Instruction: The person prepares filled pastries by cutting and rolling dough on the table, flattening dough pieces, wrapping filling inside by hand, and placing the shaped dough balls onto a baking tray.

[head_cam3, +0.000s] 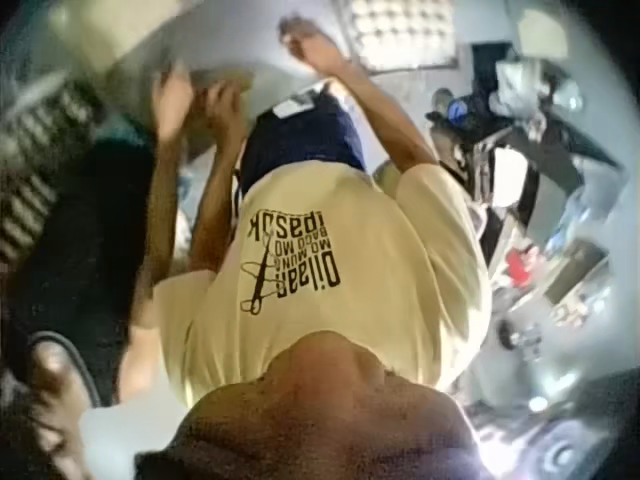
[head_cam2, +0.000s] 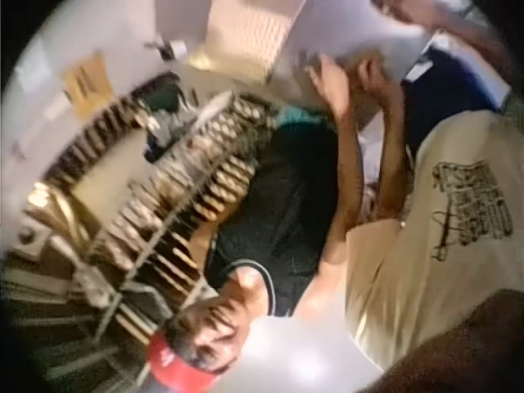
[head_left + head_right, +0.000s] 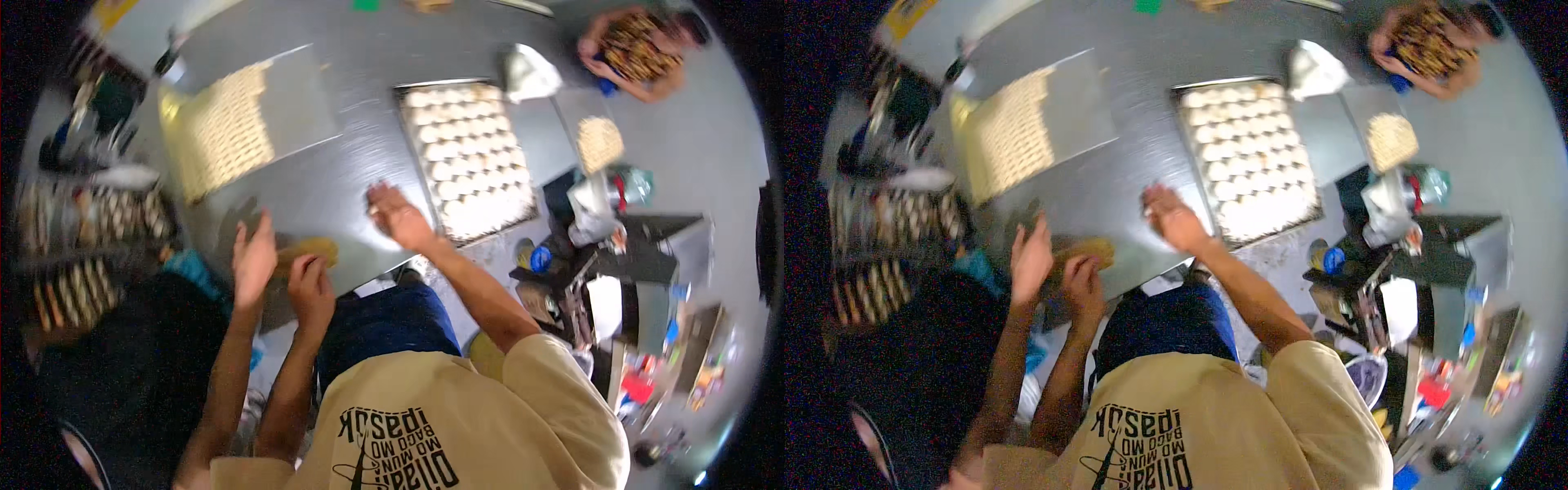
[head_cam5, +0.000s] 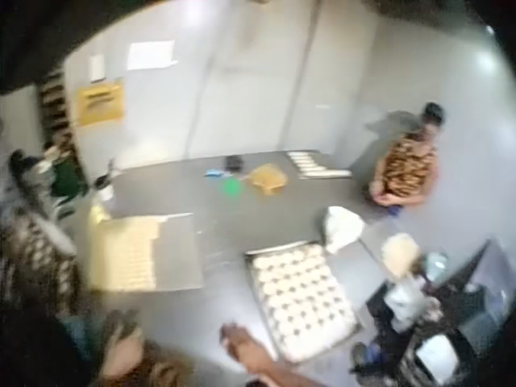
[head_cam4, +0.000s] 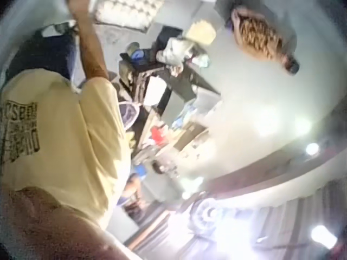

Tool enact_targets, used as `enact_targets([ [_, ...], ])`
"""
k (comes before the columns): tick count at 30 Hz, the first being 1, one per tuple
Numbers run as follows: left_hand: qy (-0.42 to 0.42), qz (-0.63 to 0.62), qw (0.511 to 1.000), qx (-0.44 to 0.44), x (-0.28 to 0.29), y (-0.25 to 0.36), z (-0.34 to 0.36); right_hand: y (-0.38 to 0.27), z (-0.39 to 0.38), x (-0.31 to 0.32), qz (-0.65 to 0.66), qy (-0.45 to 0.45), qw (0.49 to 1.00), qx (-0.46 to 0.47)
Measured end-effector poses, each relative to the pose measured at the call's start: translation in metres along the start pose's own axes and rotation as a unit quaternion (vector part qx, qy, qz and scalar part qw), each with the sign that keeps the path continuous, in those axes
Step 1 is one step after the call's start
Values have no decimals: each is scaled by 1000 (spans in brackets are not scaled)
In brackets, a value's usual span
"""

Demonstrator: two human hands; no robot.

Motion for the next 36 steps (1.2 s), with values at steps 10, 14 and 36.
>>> enact_targets([
  [10,-6,1,1000,-25,-66,49,-9,8,-131,119,166,-1,967,-194],
  [14,-35,-14,999,-8,-119,106,-12,38,-163,159,113,152,973,-133],
  [36,-91,-7,991,99,-115,53,-16,59,-147,135,61,73,948,-302],
])
Point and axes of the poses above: each hand's wrist, its own z-axis towards the middle knuckle, its own x-axis out of the back of the hand, y = z × x, the point moved 8 cm from there along z, towards the middle knuckle, and after that the axes turned 12 degrees about z, right-handed, at the moved point
